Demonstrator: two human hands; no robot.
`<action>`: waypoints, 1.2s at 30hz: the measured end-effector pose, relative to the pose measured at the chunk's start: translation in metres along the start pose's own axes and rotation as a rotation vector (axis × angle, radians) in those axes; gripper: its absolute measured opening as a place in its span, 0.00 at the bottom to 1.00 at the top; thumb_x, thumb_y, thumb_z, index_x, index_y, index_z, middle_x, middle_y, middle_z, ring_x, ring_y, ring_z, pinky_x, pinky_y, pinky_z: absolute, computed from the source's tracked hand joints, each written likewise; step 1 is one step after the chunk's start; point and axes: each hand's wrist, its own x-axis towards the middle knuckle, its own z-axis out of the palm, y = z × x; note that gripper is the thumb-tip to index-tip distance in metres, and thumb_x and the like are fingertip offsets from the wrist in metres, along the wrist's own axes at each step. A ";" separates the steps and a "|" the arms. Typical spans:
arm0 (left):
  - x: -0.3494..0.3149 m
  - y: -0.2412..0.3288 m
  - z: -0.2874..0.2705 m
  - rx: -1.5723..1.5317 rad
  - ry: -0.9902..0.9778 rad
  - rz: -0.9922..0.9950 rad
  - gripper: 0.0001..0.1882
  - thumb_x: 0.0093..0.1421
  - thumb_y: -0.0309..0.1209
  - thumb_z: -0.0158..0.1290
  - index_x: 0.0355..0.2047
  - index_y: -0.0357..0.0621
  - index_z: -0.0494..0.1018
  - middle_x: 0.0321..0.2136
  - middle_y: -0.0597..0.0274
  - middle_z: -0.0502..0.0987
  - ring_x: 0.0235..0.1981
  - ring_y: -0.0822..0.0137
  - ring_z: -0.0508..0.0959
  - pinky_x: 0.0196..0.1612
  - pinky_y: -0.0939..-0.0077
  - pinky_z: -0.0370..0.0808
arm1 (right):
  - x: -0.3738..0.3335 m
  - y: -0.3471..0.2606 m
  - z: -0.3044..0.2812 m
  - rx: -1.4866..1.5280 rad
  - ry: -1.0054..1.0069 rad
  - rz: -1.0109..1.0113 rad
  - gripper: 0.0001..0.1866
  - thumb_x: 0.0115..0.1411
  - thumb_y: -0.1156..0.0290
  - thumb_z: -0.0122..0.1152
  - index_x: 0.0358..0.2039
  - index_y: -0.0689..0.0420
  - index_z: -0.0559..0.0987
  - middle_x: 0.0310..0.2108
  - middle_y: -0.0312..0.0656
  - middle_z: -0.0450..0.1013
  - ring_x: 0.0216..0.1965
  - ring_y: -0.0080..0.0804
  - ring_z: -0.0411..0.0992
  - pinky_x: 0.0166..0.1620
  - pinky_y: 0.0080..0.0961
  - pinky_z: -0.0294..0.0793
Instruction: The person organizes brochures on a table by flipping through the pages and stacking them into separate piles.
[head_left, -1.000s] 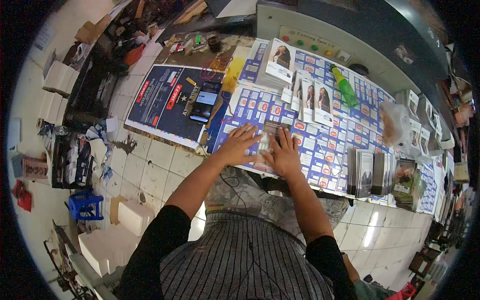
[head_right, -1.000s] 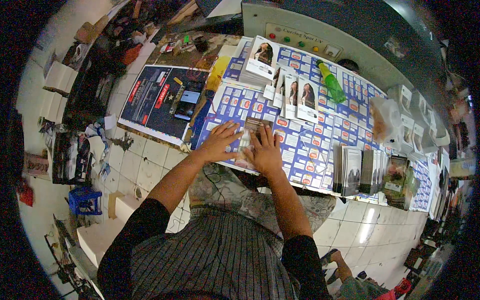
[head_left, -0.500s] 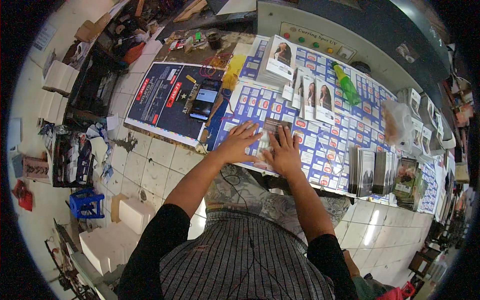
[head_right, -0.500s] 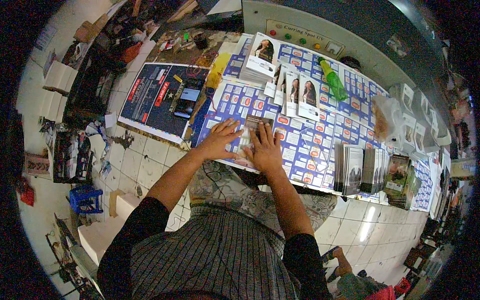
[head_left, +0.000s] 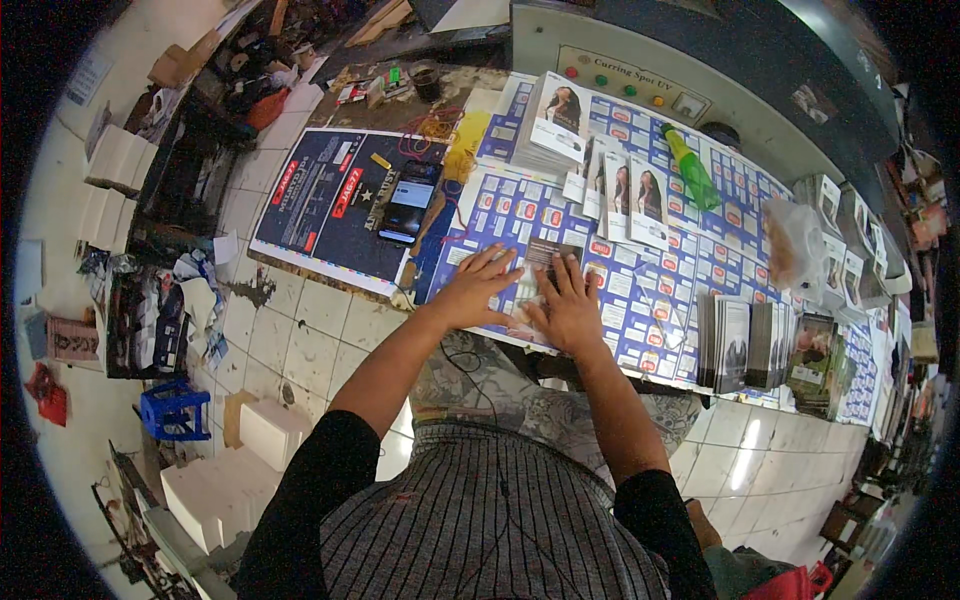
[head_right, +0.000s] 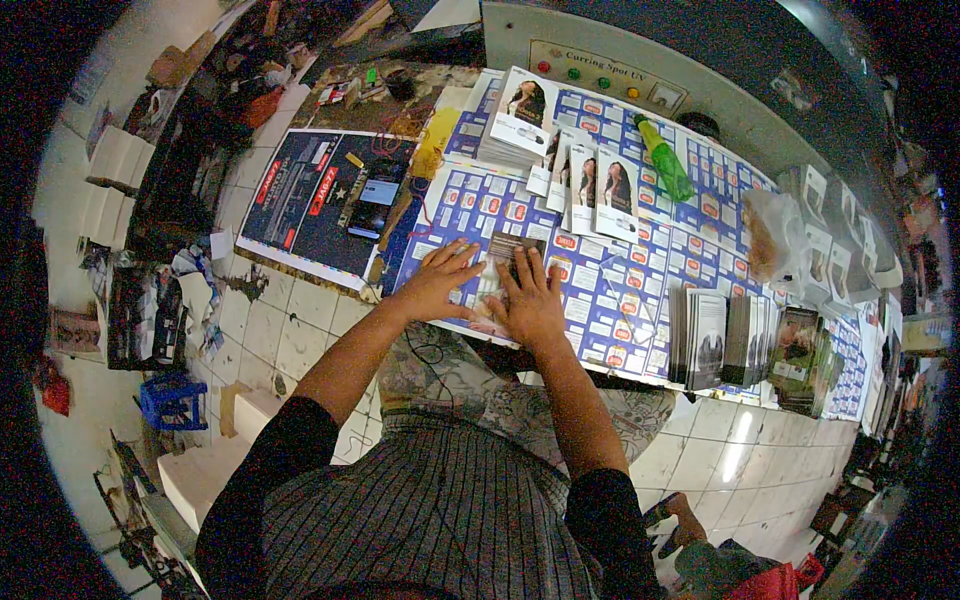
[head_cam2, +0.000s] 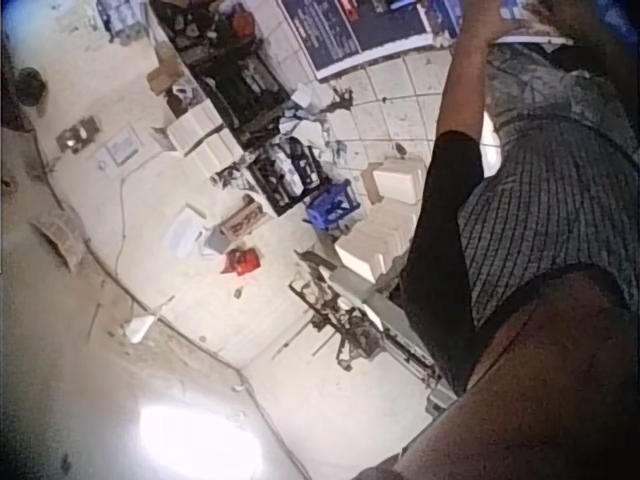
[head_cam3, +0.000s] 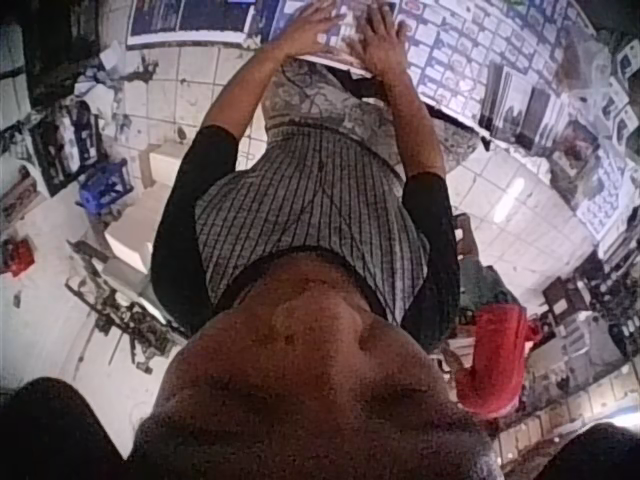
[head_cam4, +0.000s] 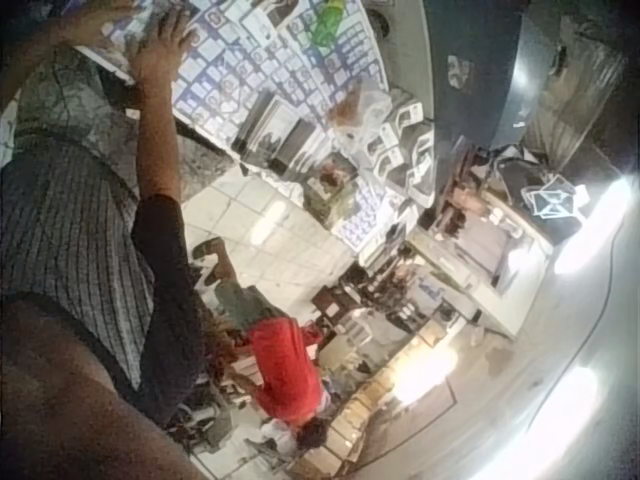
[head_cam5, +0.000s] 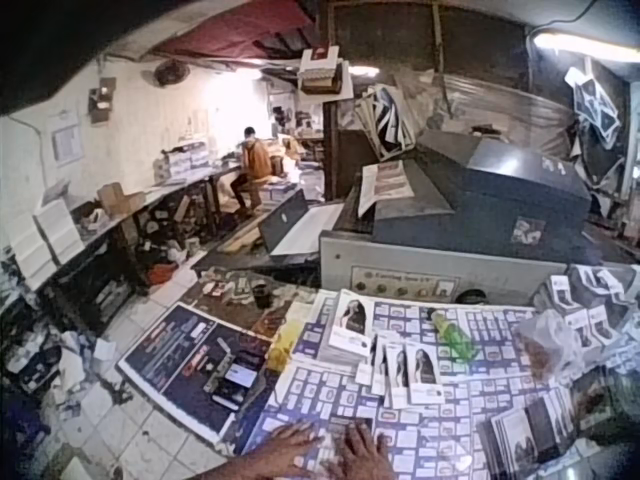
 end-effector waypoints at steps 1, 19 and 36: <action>0.000 0.000 0.000 0.002 -0.001 0.000 0.47 0.50 0.57 0.64 0.67 0.51 0.64 0.72 0.54 0.52 0.74 0.51 0.46 0.71 0.49 0.47 | 0.000 0.000 0.000 0.000 -0.008 0.001 0.37 0.64 0.39 0.50 0.68 0.46 0.66 0.72 0.49 0.53 0.74 0.51 0.45 0.70 0.61 0.40; 0.024 0.023 -0.030 0.205 -0.223 0.019 0.51 0.48 0.59 0.64 0.66 0.43 0.62 0.73 0.55 0.51 0.73 0.50 0.49 0.70 0.43 0.46 | -0.031 0.065 0.002 0.182 0.549 0.358 0.38 0.57 0.57 0.67 0.63 0.62 0.67 0.67 0.62 0.56 0.67 0.61 0.55 0.66 0.55 0.54; 0.040 0.049 -0.035 0.274 -0.363 -0.127 0.54 0.40 0.54 0.71 0.69 0.65 0.60 0.70 0.52 0.56 0.71 0.43 0.53 0.65 0.25 0.43 | -0.076 0.023 -0.037 0.146 -0.005 0.242 0.31 0.53 0.66 0.69 0.59 0.42 0.74 0.37 0.41 0.72 0.41 0.42 0.73 0.42 0.43 0.71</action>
